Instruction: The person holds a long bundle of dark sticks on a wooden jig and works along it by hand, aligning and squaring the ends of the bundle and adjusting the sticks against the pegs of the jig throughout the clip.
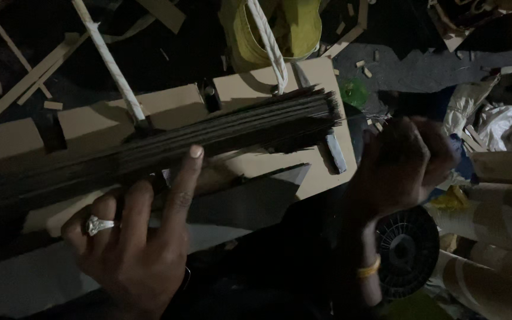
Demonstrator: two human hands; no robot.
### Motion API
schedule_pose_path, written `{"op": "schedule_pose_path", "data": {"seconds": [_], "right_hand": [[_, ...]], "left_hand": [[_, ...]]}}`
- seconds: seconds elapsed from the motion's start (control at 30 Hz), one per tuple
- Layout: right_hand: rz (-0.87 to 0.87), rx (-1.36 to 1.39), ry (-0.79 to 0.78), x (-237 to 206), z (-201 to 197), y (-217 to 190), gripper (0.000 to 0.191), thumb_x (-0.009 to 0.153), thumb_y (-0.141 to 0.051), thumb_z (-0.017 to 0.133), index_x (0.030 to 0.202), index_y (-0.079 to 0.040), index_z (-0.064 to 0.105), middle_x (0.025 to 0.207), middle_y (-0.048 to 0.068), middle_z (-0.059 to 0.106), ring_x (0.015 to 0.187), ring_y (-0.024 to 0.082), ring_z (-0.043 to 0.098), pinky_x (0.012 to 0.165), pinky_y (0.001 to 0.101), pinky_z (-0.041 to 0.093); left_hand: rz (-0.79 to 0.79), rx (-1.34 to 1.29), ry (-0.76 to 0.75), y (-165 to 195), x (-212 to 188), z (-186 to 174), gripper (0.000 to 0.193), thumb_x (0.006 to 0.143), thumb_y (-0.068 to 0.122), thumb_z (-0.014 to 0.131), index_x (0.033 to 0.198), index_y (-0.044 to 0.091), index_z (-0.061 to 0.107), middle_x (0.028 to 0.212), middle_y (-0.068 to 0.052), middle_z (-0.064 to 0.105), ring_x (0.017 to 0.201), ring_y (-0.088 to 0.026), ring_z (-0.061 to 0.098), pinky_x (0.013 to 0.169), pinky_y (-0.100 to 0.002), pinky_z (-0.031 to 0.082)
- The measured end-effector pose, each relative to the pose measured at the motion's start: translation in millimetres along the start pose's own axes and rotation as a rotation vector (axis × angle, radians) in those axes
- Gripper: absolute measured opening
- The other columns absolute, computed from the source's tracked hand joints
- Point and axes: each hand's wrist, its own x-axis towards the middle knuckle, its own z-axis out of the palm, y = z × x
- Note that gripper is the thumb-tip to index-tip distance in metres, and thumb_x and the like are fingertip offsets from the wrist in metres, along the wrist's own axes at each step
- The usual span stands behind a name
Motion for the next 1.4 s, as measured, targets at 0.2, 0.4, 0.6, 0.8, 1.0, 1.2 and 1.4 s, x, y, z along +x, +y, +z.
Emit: {"op": "schedule_pose_path", "data": {"seconds": [0.2,0.4,0.6,0.8,1.0,1.2,1.4], "right_hand": [[-0.082,0.699,-0.081,17,7,29,0.015,0.094,0.003,0.072,0.109,0.002,0.069,0.106,0.02,0.067,0.095,0.032,0.067,0.079,0.0391,0.061],[0.257,1.034,-0.241,-10,19,86,0.023,0.11,-0.008,0.06,0.124,0.008,0.065,0.113,0.018,0.066,0.095,0.029,0.065,0.084,0.0366,0.059],[0.227,0.777,-0.287,-42,36,102,0.019,0.108,-0.006,0.063,0.12,0.008,0.067,0.11,0.018,0.068,0.095,0.028,0.066,0.084,0.0355,0.059],[0.185,0.675,-0.306,-41,38,90,0.015,0.106,-0.003,0.067,0.116,0.007,0.069,0.108,0.017,0.07,0.096,0.028,0.067,0.084,0.0344,0.059],[0.148,0.623,-0.306,-42,37,86,0.011,0.104,0.0,0.07,0.113,0.006,0.071,0.106,0.017,0.071,0.096,0.027,0.068,0.085,0.0333,0.059],[0.072,0.53,-0.311,-30,29,68,0.007,0.102,0.002,0.073,0.109,0.006,0.073,0.104,0.017,0.073,0.097,0.027,0.068,0.085,0.0323,0.058],[-0.506,0.294,-0.343,12,4,27,0.008,0.097,0.004,0.08,0.104,0.007,0.076,0.111,0.018,0.073,0.104,0.03,0.069,0.091,0.0375,0.059]], "left_hand": [[0.111,-0.035,-0.012,-12,16,-8,0.046,0.103,0.018,0.07,0.146,0.032,0.064,0.092,-0.001,0.061,0.088,-0.022,0.055,0.085,-0.043,0.041],[0.127,-0.226,-0.13,-44,12,2,0.051,0.102,0.008,0.072,0.15,0.018,0.059,0.105,-0.011,0.064,0.057,-0.02,0.047,0.076,-0.045,0.045],[0.135,-0.443,0.061,-58,12,7,0.015,0.105,0.006,0.073,0.115,0.004,0.062,0.117,-0.012,0.059,0.096,-0.025,0.069,0.1,-0.055,0.054],[0.137,-0.425,0.032,-65,12,13,0.012,0.103,0.001,0.074,0.108,0.004,0.064,0.109,-0.01,0.06,0.092,-0.022,0.066,0.084,-0.045,0.054],[0.198,-0.396,0.129,-67,8,19,0.013,0.103,0.006,0.076,0.108,0.002,0.065,0.111,-0.012,0.062,0.092,-0.022,0.064,0.085,-0.045,0.054],[0.196,-0.403,0.206,-74,10,25,0.013,0.104,0.009,0.077,0.111,0.005,0.067,0.112,-0.009,0.064,0.099,-0.025,0.065,0.084,-0.042,0.054],[0.131,-0.432,0.229,-112,-6,18,0.023,0.102,0.007,0.08,0.124,0.005,0.075,0.117,-0.013,0.066,0.093,-0.019,0.064,0.074,-0.03,0.052]]}}
